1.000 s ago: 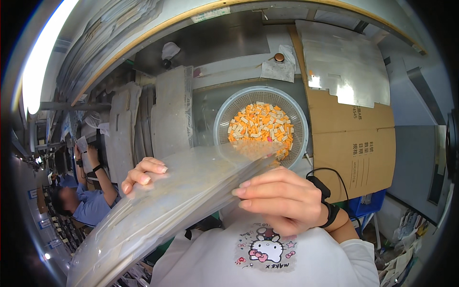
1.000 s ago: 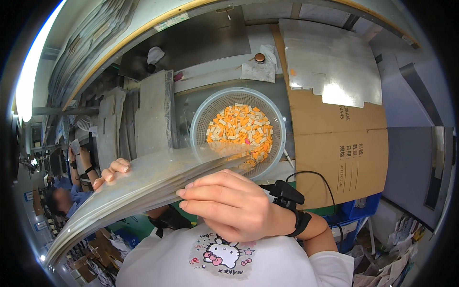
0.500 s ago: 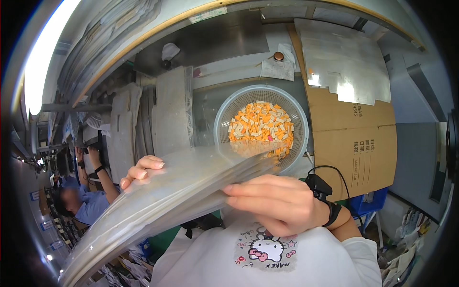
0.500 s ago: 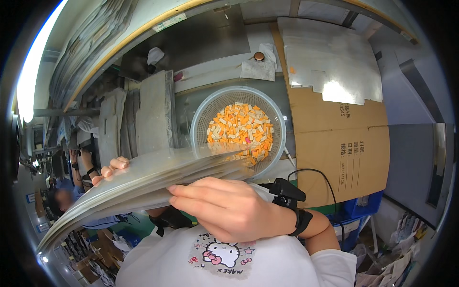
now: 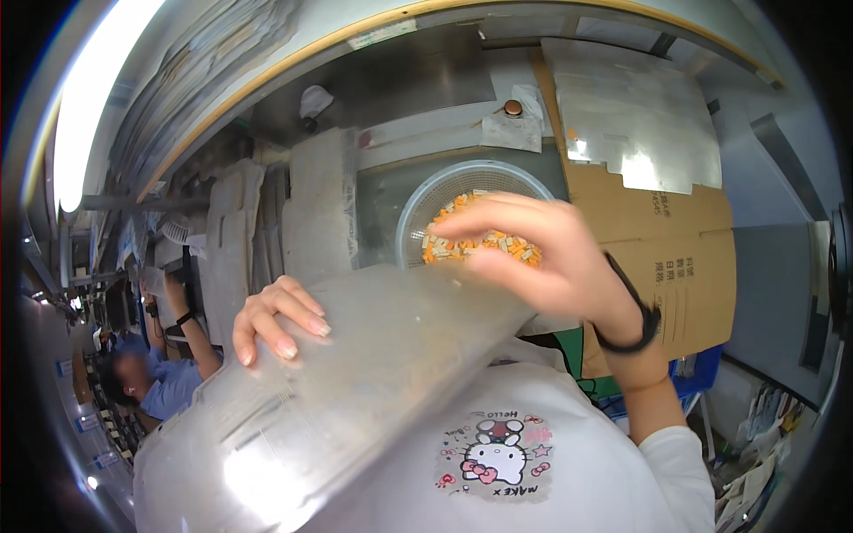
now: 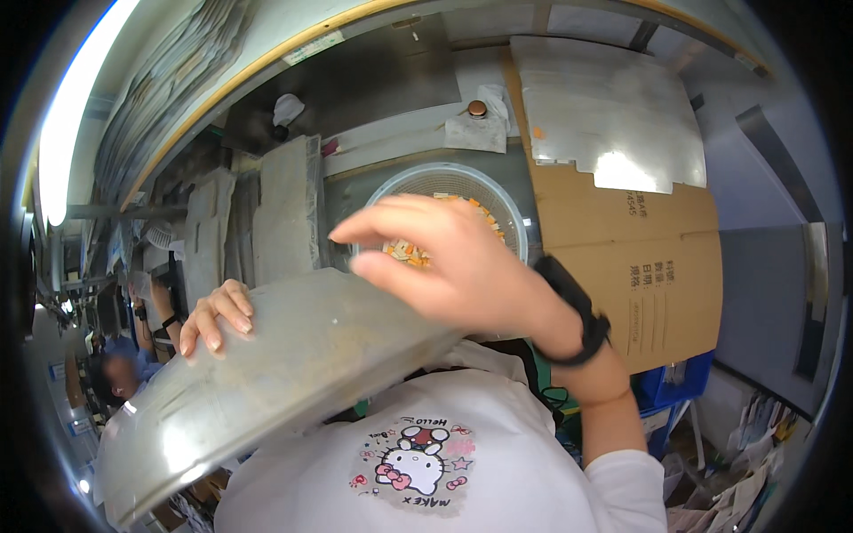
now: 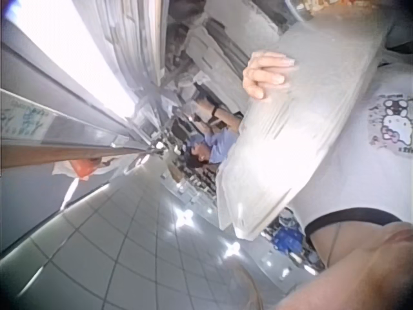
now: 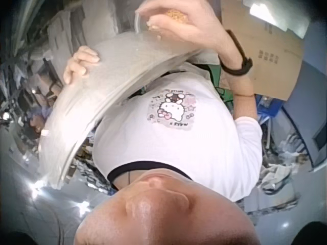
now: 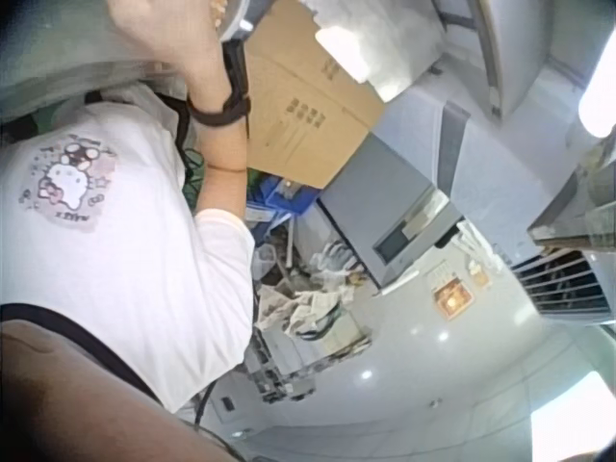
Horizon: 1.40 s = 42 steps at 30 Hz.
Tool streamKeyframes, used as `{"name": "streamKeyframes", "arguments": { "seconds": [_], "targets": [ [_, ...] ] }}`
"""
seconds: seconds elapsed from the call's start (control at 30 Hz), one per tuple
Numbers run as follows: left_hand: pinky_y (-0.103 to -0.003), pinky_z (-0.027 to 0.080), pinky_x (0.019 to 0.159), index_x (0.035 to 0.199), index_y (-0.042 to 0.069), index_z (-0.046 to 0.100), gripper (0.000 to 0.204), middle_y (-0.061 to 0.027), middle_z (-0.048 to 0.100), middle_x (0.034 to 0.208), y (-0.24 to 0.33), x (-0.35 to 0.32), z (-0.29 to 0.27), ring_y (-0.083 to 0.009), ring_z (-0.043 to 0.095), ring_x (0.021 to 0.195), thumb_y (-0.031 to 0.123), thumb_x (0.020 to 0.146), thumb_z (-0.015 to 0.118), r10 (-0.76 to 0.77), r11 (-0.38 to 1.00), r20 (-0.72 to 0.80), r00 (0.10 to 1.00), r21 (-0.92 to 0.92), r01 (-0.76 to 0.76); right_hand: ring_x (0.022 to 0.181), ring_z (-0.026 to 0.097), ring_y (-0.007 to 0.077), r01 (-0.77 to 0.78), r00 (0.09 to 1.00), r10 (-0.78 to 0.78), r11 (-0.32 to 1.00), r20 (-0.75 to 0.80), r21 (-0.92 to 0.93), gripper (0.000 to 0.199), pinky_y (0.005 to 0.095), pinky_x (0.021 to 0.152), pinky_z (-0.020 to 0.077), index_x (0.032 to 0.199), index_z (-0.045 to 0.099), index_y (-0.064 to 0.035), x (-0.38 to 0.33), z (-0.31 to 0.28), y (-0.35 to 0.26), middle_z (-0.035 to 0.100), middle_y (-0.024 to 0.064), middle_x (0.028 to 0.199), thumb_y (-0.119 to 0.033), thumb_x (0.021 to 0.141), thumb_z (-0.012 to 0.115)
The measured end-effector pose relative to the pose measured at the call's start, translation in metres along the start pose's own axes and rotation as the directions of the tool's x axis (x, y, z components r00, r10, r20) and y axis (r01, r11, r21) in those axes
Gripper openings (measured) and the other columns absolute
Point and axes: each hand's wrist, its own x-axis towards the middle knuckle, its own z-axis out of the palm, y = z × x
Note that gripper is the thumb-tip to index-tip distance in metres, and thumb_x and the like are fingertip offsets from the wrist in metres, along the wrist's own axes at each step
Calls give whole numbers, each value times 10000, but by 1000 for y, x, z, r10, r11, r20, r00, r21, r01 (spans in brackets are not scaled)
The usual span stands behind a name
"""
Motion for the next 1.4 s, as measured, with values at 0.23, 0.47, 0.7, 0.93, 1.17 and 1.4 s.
{"name": "streamKeyframes", "arguments": {
  "seconds": [0.23, 0.47, 0.7, 0.93, 1.17, 1.4],
  "targets": [
    [-314, 471, 635, 1065, 140, 498, 287, -79, 592, 898, -59, 40, 16, -277, 588, 740, 172, 779, 502, 82, 840, 132, 988, -543, 3, 915, 479, 139, -489, 699, -81, 671, 710, 557, 483, 262, 735, 412, 1059, 473, -29, 26, 63, 93, 522, 61, 974, -419, 775, 482],
    [-297, 445, 701, 1036, 157, 523, 270, -61, 607, 860, -74, 38, 16, -264, 597, 710, 196, 768, 522, 163, 707, 115, 980, -707, -35, 824, 517, 118, -687, 637, -152, 331, 755, 646, 577, 226, 666, 434, 975, 485, 40, 7, 74, 102, 541, 89, 917, -300, 572, 718],
    [-475, 265, 927, 1279, 201, 97, 600, -205, 337, 1191, -30, 34, 73, -298, 332, 1120, 404, 802, 400, -565, 824, -681, 465, -446, 348, 615, 540, 83, -601, 685, -47, 526, 727, 601, 392, 192, 563, 428, 839, 548, 42, 21, 47, 76, 586, 48, 686, -134, 542, 733],
    [-413, 300, 917, 1226, 96, 276, 545, -196, 324, 1208, 11, -52, 48, -288, 367, 1087, 425, 802, 365, -818, 448, -575, -32, -669, 593, 621, 533, 77, -307, 837, 71, 882, 542, 358, 318, 203, 537, 411, 835, 571, 33, 28, 18, 52, 592, 55, 698, -112, 572, 679],
    [-408, 285, 918, 1202, 48, 311, 569, -168, 327, 1220, 14, -68, 64, -275, 350, 1100, 429, 787, 391, -613, 698, -775, -155, -623, 352, 595, 553, 194, -32, 902, 14, 999, 432, 34, 334, 240, 527, 414, 856, 566, 28, 37, 15, 46, 576, 141, 697, -86, 550, 633],
    [-438, 257, 922, 1180, 78, 359, 509, -71, 427, 1168, 16, -38, 66, -251, 384, 1076, 300, 756, 532, -390, 908, -849, 355, -419, -4, 543, 515, 233, 302, 888, -164, 912, 429, -276, 253, 268, 478, 408, 808, 557, -55, 34, 14, 18, 537, 76, 604, -81, 566, 625]
  ]
}}
